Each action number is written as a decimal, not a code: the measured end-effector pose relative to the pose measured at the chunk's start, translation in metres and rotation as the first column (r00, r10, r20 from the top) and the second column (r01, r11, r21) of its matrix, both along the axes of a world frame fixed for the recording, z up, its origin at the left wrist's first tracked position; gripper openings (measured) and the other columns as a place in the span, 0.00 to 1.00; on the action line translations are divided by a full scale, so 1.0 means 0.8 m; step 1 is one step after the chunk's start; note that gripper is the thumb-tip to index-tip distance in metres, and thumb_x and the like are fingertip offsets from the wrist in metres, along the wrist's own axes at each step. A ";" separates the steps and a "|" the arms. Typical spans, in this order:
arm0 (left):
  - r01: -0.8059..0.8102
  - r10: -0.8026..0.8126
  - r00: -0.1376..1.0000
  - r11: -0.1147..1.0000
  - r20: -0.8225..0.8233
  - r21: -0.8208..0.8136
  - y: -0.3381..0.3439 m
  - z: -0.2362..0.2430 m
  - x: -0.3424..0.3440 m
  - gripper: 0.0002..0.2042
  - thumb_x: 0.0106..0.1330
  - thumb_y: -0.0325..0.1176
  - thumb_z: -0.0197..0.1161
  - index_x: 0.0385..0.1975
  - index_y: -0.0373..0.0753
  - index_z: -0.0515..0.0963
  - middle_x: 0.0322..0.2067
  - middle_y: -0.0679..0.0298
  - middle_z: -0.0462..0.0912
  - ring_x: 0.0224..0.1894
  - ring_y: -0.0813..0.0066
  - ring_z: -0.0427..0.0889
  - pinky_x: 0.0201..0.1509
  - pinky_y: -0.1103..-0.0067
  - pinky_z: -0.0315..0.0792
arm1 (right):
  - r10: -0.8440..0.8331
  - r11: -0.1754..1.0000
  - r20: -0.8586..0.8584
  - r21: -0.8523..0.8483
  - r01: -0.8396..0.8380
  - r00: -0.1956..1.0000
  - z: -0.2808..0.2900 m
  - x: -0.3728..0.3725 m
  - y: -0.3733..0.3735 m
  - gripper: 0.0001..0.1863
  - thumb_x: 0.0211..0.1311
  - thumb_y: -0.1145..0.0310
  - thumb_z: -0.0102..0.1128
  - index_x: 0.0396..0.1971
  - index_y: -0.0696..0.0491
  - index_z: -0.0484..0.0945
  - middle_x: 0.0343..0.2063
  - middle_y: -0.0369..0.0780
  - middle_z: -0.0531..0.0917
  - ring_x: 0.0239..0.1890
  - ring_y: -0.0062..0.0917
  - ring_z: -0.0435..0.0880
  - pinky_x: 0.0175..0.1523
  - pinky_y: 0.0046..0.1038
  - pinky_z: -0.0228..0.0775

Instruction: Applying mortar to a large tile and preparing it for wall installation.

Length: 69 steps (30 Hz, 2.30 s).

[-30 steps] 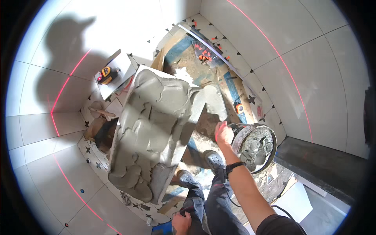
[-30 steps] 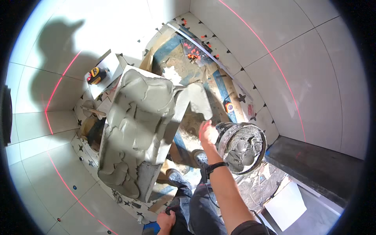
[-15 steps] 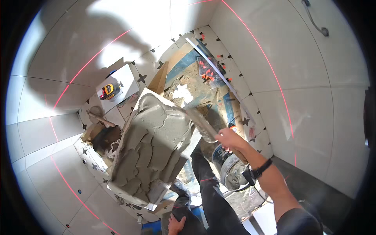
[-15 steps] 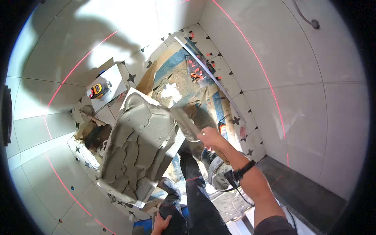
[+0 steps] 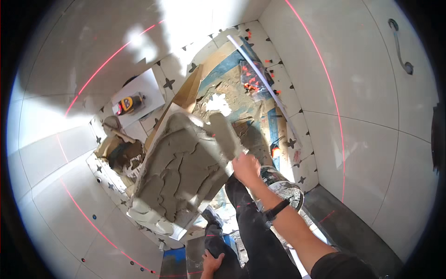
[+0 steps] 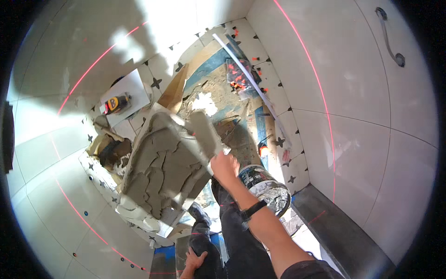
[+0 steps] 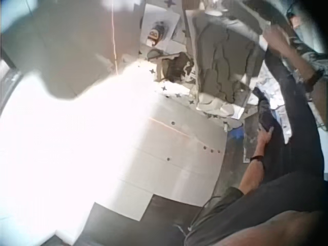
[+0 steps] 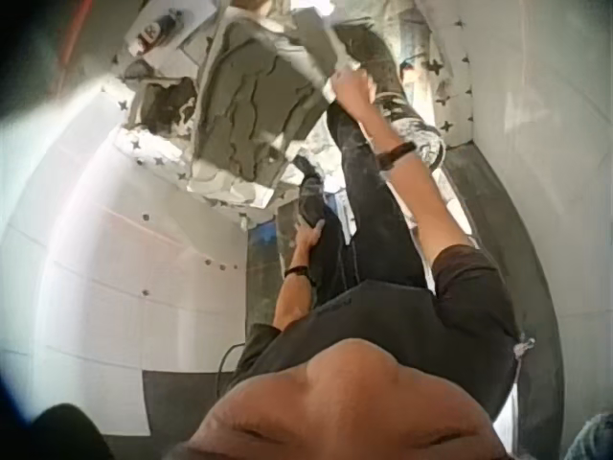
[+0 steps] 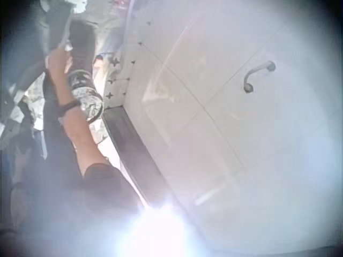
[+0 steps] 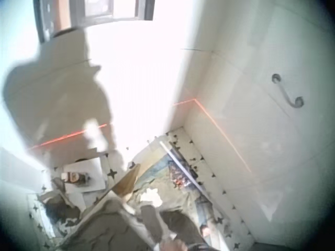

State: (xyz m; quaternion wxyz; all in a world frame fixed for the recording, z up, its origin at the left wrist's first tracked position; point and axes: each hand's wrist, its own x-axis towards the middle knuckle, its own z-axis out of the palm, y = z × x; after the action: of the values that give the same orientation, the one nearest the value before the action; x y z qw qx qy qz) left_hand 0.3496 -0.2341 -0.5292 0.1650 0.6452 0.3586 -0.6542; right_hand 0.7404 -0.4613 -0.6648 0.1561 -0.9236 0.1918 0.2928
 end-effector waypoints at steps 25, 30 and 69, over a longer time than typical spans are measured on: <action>-0.086 0.089 0.995 0.994 0.051 -0.062 -0.021 -0.005 0.007 0.60 0.53 0.69 0.68 0.75 0.32 0.47 0.67 0.34 0.58 0.68 0.35 0.65 0.70 0.55 0.65 | -0.081 0.931 -0.129 0.344 0.122 0.988 -0.083 0.107 -0.022 0.18 0.61 0.65 0.56 0.26 0.69 0.80 0.21 0.53 0.84 0.20 0.38 0.87 0.26 0.38 0.80; -0.128 0.128 0.992 0.991 0.005 -0.028 -0.022 0.004 0.017 0.60 0.53 0.69 0.68 0.75 0.33 0.46 0.67 0.34 0.58 0.69 0.35 0.64 0.70 0.54 0.64 | 0.166 0.980 0.083 0.098 -0.173 0.983 -0.127 0.152 -0.071 0.16 0.63 0.62 0.59 0.35 0.62 0.80 0.29 0.57 0.85 0.31 0.55 0.86 0.39 0.48 0.79; -0.377 0.373 0.925 0.924 -0.070 -0.058 -0.057 0.005 0.047 0.61 0.56 0.68 0.67 0.77 0.31 0.40 0.71 0.27 0.50 0.71 0.31 0.59 0.73 0.55 0.60 | 0.766 0.620 0.172 0.054 -0.783 0.619 -0.165 0.291 -0.087 0.13 0.64 0.56 0.59 0.32 0.52 0.78 0.28 0.52 0.84 0.33 0.50 0.84 0.36 0.47 0.76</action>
State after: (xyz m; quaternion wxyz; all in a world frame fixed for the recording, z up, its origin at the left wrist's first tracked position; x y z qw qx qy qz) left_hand 0.3870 -0.2794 -0.5248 0.2994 0.5392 0.4567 -0.6412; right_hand 0.9729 -0.5306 -0.7971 0.0833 -0.9215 -0.2547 0.2811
